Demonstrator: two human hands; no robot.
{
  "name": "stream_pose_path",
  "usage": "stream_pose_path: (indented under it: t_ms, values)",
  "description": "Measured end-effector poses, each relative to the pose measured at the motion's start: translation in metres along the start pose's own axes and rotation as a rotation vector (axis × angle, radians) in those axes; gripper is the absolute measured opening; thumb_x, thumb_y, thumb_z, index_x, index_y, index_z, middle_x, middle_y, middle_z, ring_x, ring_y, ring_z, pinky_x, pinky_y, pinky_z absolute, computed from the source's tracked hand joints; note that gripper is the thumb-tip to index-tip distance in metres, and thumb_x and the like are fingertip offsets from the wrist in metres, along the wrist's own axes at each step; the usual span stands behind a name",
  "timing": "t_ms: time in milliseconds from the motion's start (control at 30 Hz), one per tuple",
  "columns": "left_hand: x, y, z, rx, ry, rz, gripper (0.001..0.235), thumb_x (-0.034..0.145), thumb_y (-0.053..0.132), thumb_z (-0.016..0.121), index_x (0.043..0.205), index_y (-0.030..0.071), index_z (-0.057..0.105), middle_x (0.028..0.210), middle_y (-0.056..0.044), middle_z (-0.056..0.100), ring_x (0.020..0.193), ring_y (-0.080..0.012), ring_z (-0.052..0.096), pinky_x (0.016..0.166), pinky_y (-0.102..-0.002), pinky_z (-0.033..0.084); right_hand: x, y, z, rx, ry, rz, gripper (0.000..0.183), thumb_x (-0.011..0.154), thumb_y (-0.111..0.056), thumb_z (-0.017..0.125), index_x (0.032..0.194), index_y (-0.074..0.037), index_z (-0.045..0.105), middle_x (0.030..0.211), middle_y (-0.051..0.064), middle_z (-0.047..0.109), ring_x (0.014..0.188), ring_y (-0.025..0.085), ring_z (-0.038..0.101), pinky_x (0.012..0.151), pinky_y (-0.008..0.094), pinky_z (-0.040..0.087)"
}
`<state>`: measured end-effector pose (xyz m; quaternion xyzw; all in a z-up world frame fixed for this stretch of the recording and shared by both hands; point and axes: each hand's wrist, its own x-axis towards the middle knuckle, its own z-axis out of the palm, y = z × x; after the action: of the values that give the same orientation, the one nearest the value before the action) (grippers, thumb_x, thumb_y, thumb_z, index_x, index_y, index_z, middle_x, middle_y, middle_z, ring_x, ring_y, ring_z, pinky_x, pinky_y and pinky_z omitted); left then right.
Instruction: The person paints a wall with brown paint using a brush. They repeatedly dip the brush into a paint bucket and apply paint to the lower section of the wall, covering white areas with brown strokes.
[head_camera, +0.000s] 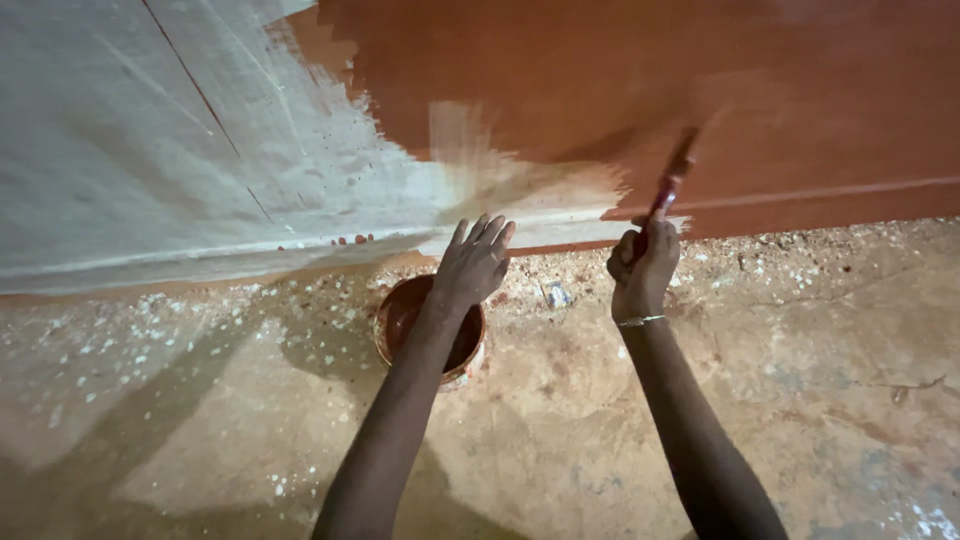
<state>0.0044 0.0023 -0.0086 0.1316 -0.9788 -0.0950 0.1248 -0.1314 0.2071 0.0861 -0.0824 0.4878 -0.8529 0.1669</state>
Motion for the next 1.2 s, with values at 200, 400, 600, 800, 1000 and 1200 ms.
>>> stream_pose_path:
  t_ms: [200, 400, 600, 800, 1000, 1200]
  values:
    - [0.012, 0.001, 0.000, 0.081, 0.075, 0.056, 0.056, 0.102, 0.029, 0.051, 0.153, 0.006, 0.042, 0.159, -0.015, 0.041, 0.148, -0.0315, 0.036, 0.124, -0.053, 0.019, -0.021, 0.015, 0.029, -0.389, -0.410, 0.265, 0.031, 0.107, -0.037, 0.049, 0.099, -0.009, 0.059, 0.054, -0.008, 0.041, 0.040, 0.006, 0.031, 0.034, 0.024, 0.024]
    - [0.026, 0.027, -0.006, 0.126, 0.016, 0.042, 0.065, 0.093, 0.026, 0.058, 0.153, 0.005, 0.044, 0.156, -0.013, 0.044, 0.147, -0.0302, 0.038, 0.122, -0.054, 0.024, 0.010, 0.005, -0.001, -0.245, -0.494, 0.351, 0.025, 0.102, -0.028, 0.052, 0.096, -0.008, 0.065, 0.054, -0.007, 0.039, 0.040, 0.006, 0.032, 0.035, 0.026, 0.024]
    - [0.046, 0.058, 0.005, 0.081, 0.054, 0.110, 0.060, 0.094, 0.025, 0.060, 0.149, 0.006, 0.049, 0.152, -0.014, 0.050, 0.144, -0.0319, 0.042, 0.120, -0.054, 0.029, 0.088, -0.039, -0.112, 0.133, -0.058, 0.027, 0.025, 0.105, -0.032, 0.054, 0.094, -0.011, 0.061, 0.054, -0.005, 0.040, 0.039, 0.008, 0.029, 0.036, 0.026, 0.019]
    - [0.075, 0.079, 0.040, 0.094, 0.038, 0.134, 0.059, 0.092, 0.026, 0.060, 0.147, 0.008, 0.051, 0.151, -0.014, 0.050, 0.142, -0.0328, 0.041, 0.117, -0.056, 0.029, 0.075, -0.017, -0.102, -0.026, -0.052, 0.107, 0.029, 0.109, -0.033, 0.059, 0.088, -0.016, 0.048, 0.056, -0.007, 0.034, 0.044, 0.006, 0.028, 0.039, 0.025, 0.019]
    - [0.082, 0.093, 0.067, 0.229, -0.075, 0.141, 0.055, 0.091, 0.027, 0.060, 0.141, 0.008, 0.052, 0.155, -0.013, 0.048, 0.148, -0.0306, 0.039, 0.122, -0.054, 0.027, 0.038, -0.007, -0.091, -0.223, -0.501, 0.489, 0.021, 0.103, -0.029, 0.054, 0.102, -0.009, 0.060, 0.056, -0.009, 0.038, 0.043, 0.005, 0.030, 0.038, 0.025, 0.019]
    - [0.093, 0.110, 0.064, 0.093, -0.082, 0.109, 0.061, 0.091, 0.027, 0.062, 0.148, 0.008, 0.048, 0.153, -0.011, 0.046, 0.144, -0.0309, 0.039, 0.120, -0.055, 0.025, 0.093, -0.057, -0.163, 0.050, -0.117, 0.132, 0.024, 0.104, -0.034, 0.055, 0.096, -0.013, 0.061, 0.053, -0.007, 0.037, 0.039, 0.006, 0.028, 0.035, 0.025, 0.020]
